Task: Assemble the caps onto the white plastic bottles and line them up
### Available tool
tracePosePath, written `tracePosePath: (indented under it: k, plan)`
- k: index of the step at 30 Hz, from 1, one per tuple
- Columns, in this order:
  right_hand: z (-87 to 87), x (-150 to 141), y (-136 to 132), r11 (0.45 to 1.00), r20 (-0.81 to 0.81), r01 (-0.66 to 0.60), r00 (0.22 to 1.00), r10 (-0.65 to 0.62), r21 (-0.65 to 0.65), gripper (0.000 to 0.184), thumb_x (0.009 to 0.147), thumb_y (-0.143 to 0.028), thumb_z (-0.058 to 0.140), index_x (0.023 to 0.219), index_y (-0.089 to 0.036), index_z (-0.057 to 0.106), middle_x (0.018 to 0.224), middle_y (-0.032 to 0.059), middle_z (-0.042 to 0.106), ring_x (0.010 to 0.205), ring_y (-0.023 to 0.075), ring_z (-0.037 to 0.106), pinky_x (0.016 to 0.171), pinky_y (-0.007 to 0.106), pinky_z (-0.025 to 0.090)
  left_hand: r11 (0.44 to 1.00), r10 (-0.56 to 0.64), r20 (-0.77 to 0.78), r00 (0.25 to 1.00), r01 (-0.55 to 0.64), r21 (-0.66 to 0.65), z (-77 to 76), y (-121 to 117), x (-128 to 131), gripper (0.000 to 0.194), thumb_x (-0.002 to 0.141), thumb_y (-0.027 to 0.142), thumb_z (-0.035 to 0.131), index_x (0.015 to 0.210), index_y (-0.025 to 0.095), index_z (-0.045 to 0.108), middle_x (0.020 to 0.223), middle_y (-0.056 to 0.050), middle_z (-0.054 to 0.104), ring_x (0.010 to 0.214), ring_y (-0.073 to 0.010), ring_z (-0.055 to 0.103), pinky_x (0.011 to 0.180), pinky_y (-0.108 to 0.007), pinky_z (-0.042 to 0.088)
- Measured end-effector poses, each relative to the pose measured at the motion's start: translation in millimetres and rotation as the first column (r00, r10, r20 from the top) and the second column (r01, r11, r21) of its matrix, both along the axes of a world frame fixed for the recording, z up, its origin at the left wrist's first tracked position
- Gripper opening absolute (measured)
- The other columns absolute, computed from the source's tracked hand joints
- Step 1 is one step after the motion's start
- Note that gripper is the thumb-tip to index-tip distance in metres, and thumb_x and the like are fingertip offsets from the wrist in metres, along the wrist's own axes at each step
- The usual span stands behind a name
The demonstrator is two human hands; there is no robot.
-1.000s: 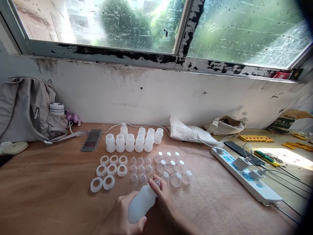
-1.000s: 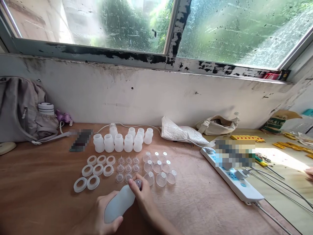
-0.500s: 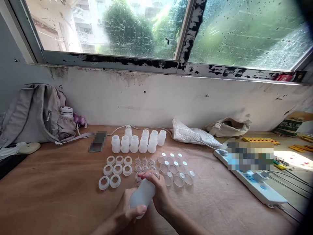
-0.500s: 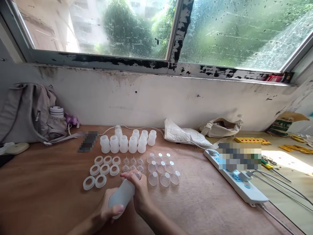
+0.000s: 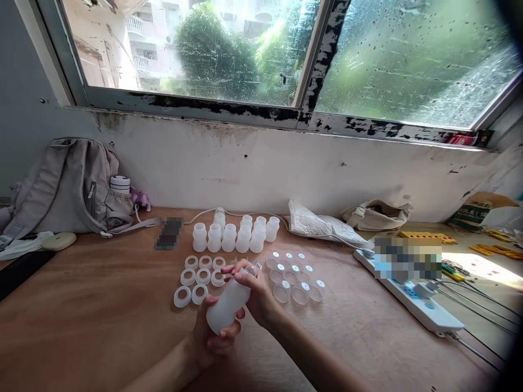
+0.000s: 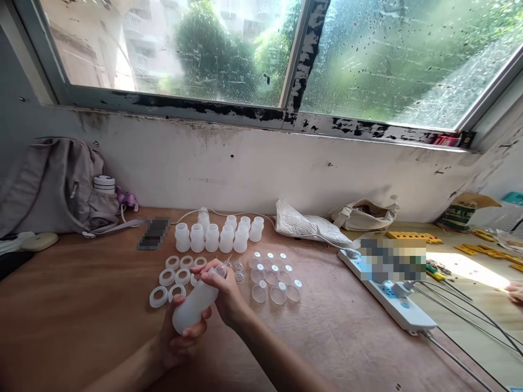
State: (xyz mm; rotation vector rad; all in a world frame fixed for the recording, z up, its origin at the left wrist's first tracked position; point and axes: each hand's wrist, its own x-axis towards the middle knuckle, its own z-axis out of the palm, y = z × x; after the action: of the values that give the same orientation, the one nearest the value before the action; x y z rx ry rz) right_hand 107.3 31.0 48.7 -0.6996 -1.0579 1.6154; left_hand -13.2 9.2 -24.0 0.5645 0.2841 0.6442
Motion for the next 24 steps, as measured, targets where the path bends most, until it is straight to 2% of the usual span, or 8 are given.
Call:
tracePosePath:
  k: [2, 4, 7, 8, 10, 19, 22, 24]
  plan:
    - [-1.3, 3, 4, 0.998, 0.019, -0.051, 0.999, 0.05, 0.034, 0.02, 0.065, -0.028, 0.061, 0.082, -0.017, 0.056, 0.095, 0.0068, 0.061, 0.084, 0.0191, 0.053, 0.064, 0.026, 0.042, 0.991, 0.074, -0.096, 0.993, -0.062, 0.119, 3.9, 3, -6, 0.052, 0.064, 0.059, 0.034, 0.078, 0.013, 0.051, 0.04, 0.008, 0.037, 0.021, -0.0002, 0.012, 0.026, -0.016, 0.007]
    - [-7.0, 10, 9, 0.998, 0.053, -0.057, 0.997, 0.055, 0.041, 0.031, 0.068, -0.033, 0.06, 0.095, -0.019, 0.054, 0.097, 0.0059, 0.059, 0.079, 0.0175, 0.053, 0.059, 0.025, 0.042, 0.913, 0.269, -0.278, 0.922, -0.151, 0.38, 12.4, 7, -14, 0.048, 0.064, 0.054, 0.038, 0.079, 0.011, 0.053, 0.044, 0.005, 0.042, 0.026, -0.0014, 0.021, 0.029, -0.017, 0.013]
    - [-19.7, 26, 14, 0.995, 0.193, -0.038, 0.981, 0.019, 0.095, 0.028, 0.07, -0.033, 0.063, 0.091, -0.019, 0.054, 0.083, 0.0018, 0.058, 0.069, 0.0127, 0.052, 0.055, 0.022, 0.04, 0.547, 0.683, -0.435, 0.587, -0.018, 0.837, 27.0, 13, -30, 0.032, 0.062, 0.041, 0.052, 0.076, 0.012, 0.057, 0.057, 0.0, 0.051, 0.044, -0.0085, 0.042, 0.042, -0.02, 0.029]
    - [-23.7, 32, 15, 0.993, 0.258, -0.041, 0.966, 0.01, 0.114, 0.025, 0.07, -0.033, 0.063, 0.087, -0.017, 0.054, 0.076, 0.0006, 0.057, 0.065, 0.0115, 0.051, 0.054, 0.021, 0.039, 0.422, 0.772, -0.423, 0.475, 0.116, 0.899, 30.6, 15, -34, 0.03, 0.06, 0.036, 0.056, 0.08, 0.013, 0.058, 0.062, -0.001, 0.055, 0.051, -0.0122, 0.048, 0.046, -0.021, 0.033]
    - [-29.8, 43, 14, 0.992, 0.374, -0.052, 0.927, 0.005, 0.116, 0.024, 0.071, -0.036, 0.062, 0.079, -0.015, 0.054, 0.064, -0.0011, 0.054, 0.056, 0.01, 0.05, 0.048, 0.02, 0.037, 0.271, 0.845, -0.392, 0.365, 0.34, 0.901, 34.6, 18, -39, 0.034, 0.06, 0.031, 0.058, 0.09, 0.016, 0.057, 0.072, -0.004, 0.06, 0.061, -0.0176, 0.055, 0.052, -0.024, 0.037]
    - [-38.2, 59, 6, 0.995, 0.556, -0.104, 0.827, 0.08, 0.012, 0.033, 0.072, -0.046, 0.057, 0.072, -0.014, 0.049, 0.052, -0.004, 0.052, 0.031, 0.0048, 0.041, 0.026, 0.015, 0.023, 0.11, 0.849, -0.374, 0.373, 0.568, 0.816, 25.0, 16, -33, 0.039, 0.061, 0.028, 0.057, 0.099, 0.017, 0.053, 0.078, -0.007, 0.064, 0.067, -0.0226, 0.061, 0.055, -0.026, 0.042]
    - [-36.9, 68, 7, 0.978, 0.541, -0.204, 0.818, 0.193, -0.04, 0.03, 0.071, -0.041, 0.06, 0.082, -0.015, 0.049, 0.048, -0.0059, 0.05, 0.033, 0.0069, 0.045, 0.029, 0.016, 0.031, 0.075, 0.849, -0.359, 0.387, 0.586, 0.807, 21.3, 17, -32, 0.041, 0.061, 0.027, 0.057, 0.101, 0.017, 0.053, 0.081, -0.008, 0.064, 0.07, -0.0238, 0.061, 0.057, -0.027, 0.043]
    - [-33.6, 74, 5, 0.965, 0.488, -0.259, 0.84, 0.237, -0.023, 0.033, 0.069, -0.036, 0.064, 0.09, -0.016, 0.049, 0.059, -0.0035, 0.055, 0.043, 0.009, 0.051, 0.038, 0.02, 0.042, 0.104, 0.825, -0.387, 0.411, 0.562, 0.82, 21.4, 17, -31, 0.04, 0.06, 0.024, 0.057, 0.099, 0.017, 0.053, 0.079, -0.006, 0.064, 0.067, -0.0213, 0.06, 0.056, -0.026, 0.043]
